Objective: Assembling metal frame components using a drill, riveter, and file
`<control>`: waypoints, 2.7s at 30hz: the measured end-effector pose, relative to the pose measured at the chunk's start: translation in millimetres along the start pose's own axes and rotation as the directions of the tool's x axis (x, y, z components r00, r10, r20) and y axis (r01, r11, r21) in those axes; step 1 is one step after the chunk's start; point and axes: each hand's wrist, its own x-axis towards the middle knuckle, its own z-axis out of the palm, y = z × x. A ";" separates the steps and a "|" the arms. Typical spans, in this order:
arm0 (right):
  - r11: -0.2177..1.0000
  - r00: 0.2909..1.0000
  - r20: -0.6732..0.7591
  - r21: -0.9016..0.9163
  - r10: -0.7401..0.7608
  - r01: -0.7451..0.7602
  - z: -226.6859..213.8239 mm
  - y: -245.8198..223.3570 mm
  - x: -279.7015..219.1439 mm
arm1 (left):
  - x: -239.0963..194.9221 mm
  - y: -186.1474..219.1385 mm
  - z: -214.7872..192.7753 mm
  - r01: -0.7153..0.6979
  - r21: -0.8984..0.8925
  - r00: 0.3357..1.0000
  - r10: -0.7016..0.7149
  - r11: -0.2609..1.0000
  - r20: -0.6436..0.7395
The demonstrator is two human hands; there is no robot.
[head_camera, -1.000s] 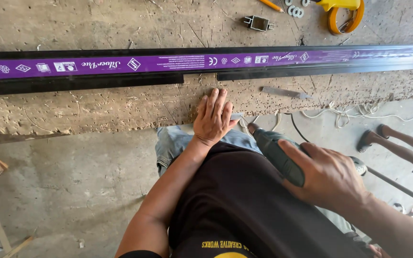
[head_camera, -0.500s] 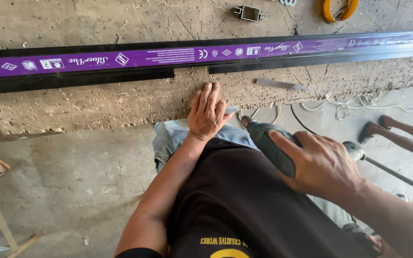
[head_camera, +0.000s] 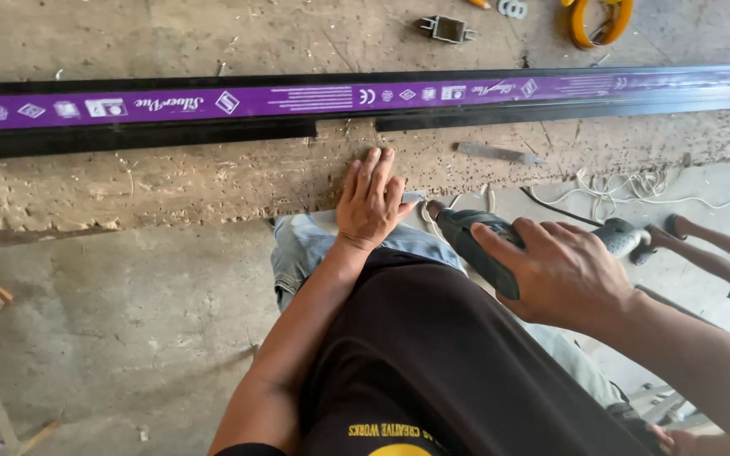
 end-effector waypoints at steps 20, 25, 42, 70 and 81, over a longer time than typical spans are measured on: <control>0.990 0.950 -0.295 0.127 0.103 -0.068 19.3 -33.0 -61.1 | -9.7 -4.9 15.3 -0.036 -0.005 0.999 0.036 0.999 -0.034; 0.978 0.923 -0.357 0.193 0.142 -0.075 35.5 -41.1 -65.6 | -12.0 -7.6 19.4 -0.065 -0.012 0.997 0.065 0.998 -0.048; 0.974 0.915 -0.359 0.191 0.185 -0.122 37.2 -52.1 -64.8 | -19.9 -6.0 34.9 -0.074 0.112 0.996 0.080 0.991 -0.048; 0.963 0.907 -0.363 0.235 0.214 -0.134 56.1 -38.6 -75.1 | 2.0 2.7 -4.2 -0.139 -0.070 0.989 0.136 0.988 -0.052; 0.957 0.900 -0.374 0.258 0.223 -0.130 56.5 -39.1 -73.7 | 3.4 3.7 7.1 -0.193 0.084 0.955 0.206 0.978 -0.214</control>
